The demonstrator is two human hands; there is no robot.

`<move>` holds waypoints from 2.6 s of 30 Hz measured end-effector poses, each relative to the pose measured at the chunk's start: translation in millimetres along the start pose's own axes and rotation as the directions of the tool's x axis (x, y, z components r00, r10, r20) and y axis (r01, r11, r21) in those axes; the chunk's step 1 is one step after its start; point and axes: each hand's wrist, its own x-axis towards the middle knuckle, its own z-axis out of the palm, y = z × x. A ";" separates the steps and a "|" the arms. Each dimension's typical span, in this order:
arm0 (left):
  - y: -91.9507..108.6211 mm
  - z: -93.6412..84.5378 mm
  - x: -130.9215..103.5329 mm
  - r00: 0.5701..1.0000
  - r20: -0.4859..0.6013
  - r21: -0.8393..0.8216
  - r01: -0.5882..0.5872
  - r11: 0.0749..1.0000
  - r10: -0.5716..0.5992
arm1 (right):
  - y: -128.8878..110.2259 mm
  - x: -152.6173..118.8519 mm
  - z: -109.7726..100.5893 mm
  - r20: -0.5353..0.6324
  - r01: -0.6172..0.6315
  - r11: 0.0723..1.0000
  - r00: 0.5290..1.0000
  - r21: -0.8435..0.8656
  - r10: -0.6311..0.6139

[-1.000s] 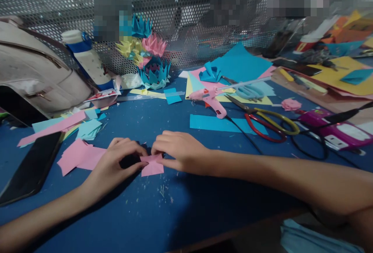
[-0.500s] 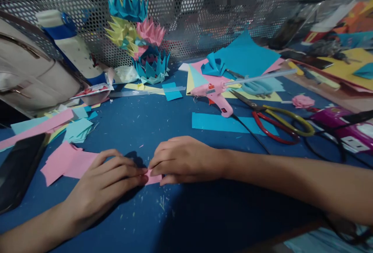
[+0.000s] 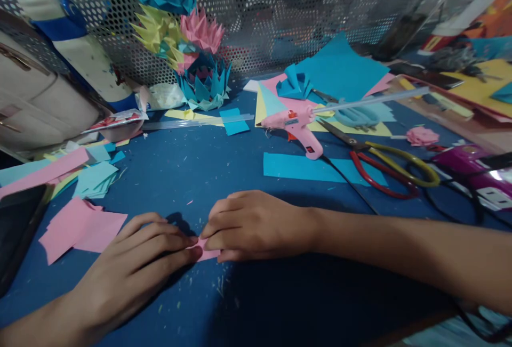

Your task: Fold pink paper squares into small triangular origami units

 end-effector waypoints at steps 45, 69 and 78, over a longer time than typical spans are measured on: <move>16.9 4.5 -1.0 0.999 -0.026 0.213 -0.015 0.977 0.021 | -0.9 1.3 -0.6 0.048 0.027 0.999 0.998 0.025 -0.028; 47.5 16.2 -9.4 0.998 -0.057 0.441 0.012 0.897 0.014 | -25.7 18.0 2.9 0.192 -0.049 0.947 0.975 -0.317 0.114; 35.4 11.4 -6.3 0.998 -0.058 0.298 0.038 0.954 -0.022 | -43.5 -9.2 -22.2 0.188 -0.168 0.896 0.946 -0.411 0.263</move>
